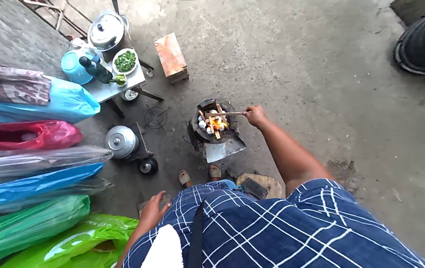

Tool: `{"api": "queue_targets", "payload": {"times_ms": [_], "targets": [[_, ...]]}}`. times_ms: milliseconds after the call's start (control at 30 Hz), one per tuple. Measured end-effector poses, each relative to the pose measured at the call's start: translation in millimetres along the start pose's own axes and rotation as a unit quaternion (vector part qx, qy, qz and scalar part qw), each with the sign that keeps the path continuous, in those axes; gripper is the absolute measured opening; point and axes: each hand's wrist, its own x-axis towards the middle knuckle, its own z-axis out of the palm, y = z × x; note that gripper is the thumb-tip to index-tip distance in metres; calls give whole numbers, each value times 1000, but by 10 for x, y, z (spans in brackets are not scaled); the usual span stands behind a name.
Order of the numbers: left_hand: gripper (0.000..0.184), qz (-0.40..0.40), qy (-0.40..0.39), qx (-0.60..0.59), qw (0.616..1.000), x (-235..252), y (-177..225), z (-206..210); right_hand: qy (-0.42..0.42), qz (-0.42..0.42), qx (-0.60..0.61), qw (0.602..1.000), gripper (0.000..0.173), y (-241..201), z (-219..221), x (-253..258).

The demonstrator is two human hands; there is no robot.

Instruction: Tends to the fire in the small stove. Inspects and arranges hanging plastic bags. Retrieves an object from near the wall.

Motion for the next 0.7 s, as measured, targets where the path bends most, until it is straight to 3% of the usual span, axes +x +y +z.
{"api": "queue_targets", "payload": {"times_ms": [267, 433, 700], "targets": [[58, -69, 12, -16, 997, -230, -119, 148, -17, 81, 92, 992, 32, -108, 564, 135], [55, -101, -42, -2, 994, -263, -158, 225, -9, 128, 172, 977, 33, 104, 788, 33], [50, -94, -52, -21, 994, -180, -215, 274, 30, 209, 364, 907, 36, 490, 923, -236]]}}
